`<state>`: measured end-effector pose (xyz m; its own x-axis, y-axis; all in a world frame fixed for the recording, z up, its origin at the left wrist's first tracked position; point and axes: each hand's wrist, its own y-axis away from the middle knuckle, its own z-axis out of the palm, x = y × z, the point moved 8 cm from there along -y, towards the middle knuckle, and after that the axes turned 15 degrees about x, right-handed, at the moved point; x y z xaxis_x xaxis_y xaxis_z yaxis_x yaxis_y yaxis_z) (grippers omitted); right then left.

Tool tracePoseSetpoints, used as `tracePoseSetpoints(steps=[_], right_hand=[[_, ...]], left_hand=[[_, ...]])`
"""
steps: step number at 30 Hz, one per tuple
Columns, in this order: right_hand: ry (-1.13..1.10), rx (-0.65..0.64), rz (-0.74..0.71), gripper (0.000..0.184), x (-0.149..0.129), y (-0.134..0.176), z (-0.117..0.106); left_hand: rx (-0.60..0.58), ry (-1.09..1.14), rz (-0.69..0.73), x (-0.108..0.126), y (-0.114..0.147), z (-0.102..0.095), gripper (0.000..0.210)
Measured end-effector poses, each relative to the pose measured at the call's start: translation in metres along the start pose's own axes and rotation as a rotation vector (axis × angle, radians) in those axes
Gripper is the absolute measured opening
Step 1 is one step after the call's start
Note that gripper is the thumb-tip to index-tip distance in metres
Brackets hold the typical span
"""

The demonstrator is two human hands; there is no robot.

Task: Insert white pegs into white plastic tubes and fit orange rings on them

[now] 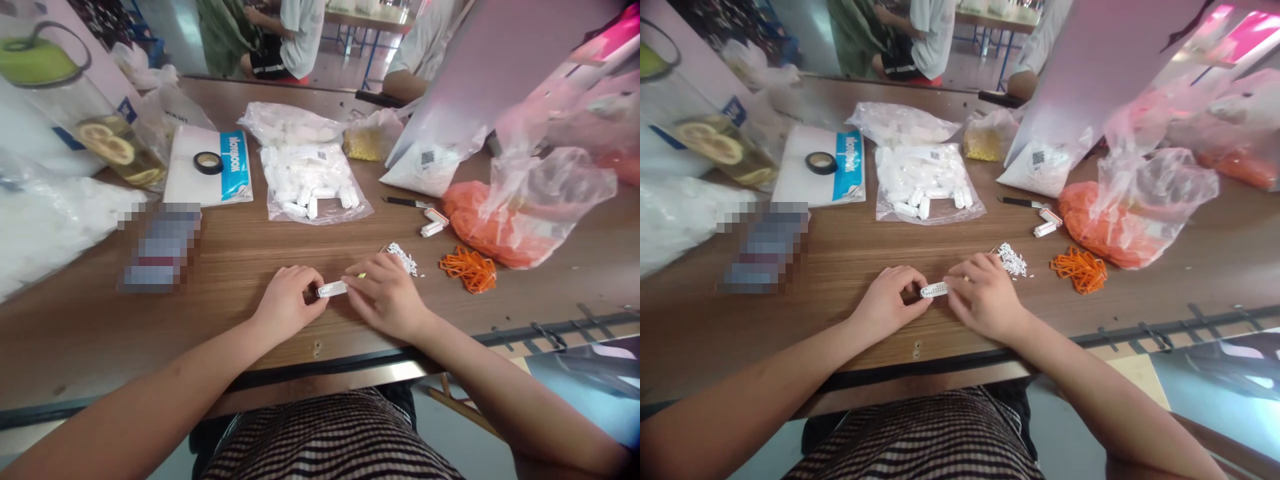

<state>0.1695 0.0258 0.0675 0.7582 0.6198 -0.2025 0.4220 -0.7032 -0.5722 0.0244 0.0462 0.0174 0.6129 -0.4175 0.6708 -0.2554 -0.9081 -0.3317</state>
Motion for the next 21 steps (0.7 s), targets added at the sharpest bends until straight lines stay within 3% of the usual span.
tracePoseSetpoints(steps=[4,6,8,12,17,21], right_hand=[[0.186,0.041,0.388,0.020,0.091,0.023,-0.042],[0.291,-0.073,0.618,0.022,0.135,0.050,-0.054],[0.294,-0.139,0.782,0.026,0.159,0.077,-0.059],[0.257,-0.106,0.880,0.031,0.159,0.105,-0.054],[0.352,0.029,0.822,0.029,0.140,0.107,-0.052],[0.288,0.034,0.932,0.028,0.145,0.114,-0.051]], left_hand=[[0.012,-0.004,0.013,0.000,0.000,0.001,0.009],[0.013,-0.007,0.016,0.000,0.000,0.001,0.009],[0.013,-0.011,0.015,0.000,0.001,0.002,0.009],[0.010,-0.024,0.011,0.000,0.001,0.002,0.009],[0.008,-0.024,0.016,0.001,0.000,0.001,0.009],[0.013,-0.021,0.023,0.001,0.000,0.001,0.010]])
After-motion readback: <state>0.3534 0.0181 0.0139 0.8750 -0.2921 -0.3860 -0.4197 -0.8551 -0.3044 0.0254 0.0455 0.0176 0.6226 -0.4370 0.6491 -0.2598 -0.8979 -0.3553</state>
